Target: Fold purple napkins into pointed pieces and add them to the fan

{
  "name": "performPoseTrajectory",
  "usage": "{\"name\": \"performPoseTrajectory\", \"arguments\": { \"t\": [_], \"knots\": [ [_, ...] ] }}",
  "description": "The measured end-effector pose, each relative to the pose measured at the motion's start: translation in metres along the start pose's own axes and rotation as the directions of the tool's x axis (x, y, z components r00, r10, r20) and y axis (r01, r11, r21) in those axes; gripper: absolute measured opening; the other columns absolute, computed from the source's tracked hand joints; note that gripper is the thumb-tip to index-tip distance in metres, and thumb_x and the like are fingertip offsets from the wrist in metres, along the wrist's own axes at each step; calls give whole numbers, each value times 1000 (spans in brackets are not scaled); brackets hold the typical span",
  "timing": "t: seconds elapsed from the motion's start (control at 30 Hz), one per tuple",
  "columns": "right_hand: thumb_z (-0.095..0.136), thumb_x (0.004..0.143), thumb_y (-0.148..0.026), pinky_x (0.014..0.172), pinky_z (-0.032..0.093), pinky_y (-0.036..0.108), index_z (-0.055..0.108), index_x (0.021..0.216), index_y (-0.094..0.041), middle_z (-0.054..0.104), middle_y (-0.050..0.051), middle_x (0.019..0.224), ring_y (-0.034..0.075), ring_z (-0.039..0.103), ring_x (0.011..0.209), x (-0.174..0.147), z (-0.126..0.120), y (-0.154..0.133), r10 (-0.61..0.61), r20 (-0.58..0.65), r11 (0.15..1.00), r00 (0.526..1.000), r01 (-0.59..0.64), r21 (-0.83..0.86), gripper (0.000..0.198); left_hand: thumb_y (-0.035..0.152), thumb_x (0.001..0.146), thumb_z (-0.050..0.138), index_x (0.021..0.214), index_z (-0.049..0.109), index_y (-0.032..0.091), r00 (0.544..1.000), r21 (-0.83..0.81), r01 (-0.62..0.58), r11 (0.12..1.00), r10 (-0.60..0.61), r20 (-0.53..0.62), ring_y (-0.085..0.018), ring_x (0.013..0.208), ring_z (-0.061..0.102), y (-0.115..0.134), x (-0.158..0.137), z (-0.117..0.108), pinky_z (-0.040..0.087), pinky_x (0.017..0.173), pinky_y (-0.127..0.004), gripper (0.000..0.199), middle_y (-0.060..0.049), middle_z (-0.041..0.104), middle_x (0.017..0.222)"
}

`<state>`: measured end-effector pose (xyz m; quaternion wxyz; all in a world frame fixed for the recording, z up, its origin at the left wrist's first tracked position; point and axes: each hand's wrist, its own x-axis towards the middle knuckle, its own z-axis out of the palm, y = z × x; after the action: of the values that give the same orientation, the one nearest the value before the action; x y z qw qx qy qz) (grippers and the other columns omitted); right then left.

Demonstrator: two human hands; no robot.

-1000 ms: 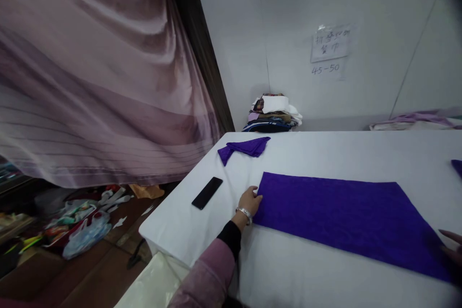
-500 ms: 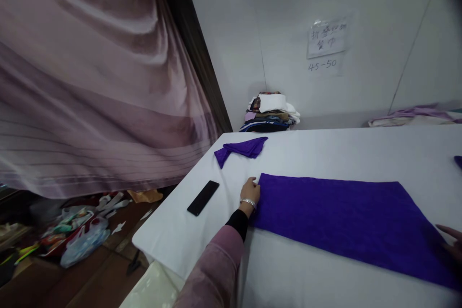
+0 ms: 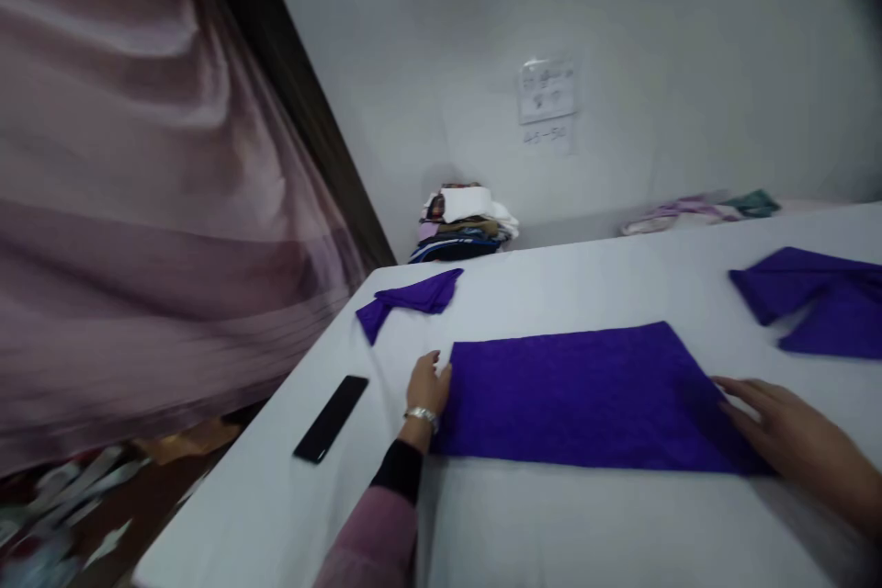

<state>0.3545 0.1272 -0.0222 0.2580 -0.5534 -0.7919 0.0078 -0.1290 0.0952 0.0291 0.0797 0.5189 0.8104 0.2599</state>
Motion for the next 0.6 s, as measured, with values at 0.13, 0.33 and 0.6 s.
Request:
{"name": "performPoseTrajectory", "arguments": {
  "t": [0.13, 0.33, 0.6],
  "knots": [
    [39, 86, -43, 94, 42, 44, 57, 117, -21, 58, 10, 120, 25, 53, 109, 13, -11, -73, -63, 88, 991, 994, 52, 123, 42, 34, 83, 47, 117, 52, 19, 901, 63, -432, 900, 427, 70, -21, 114, 50, 25, -33, 11, 39, 98, -37, 38, -7, 57, 120],
    [43, 86, -46, 109, 17, 45, 34, 138, -18, 26, 9, 146, 24, 18, 135, 37, 17, -184, -356, 375, 915, 856, 237, 327, 60, 48, 86, 40, 134, 38, 20, 792, 256, -592, 764, 493, 361, -26, 135, 20, 57, -67, 49, 18, 108, -51, 55, -8, 28, 146],
    [32, 85, -63, 110, 6, 46, 27, 141, -16, 21, 11, 147, 24, 12, 136, 62, 51, -148, -342, 468, 935, 815, 247, 253, 73, 55, 87, 27, 138, 30, 21, 797, 297, -575, 763, 438, 417, -25, 137, 14, 50, -60, 57, 14, 109, -51, 61, -6, 20, 148]
  ]
}}
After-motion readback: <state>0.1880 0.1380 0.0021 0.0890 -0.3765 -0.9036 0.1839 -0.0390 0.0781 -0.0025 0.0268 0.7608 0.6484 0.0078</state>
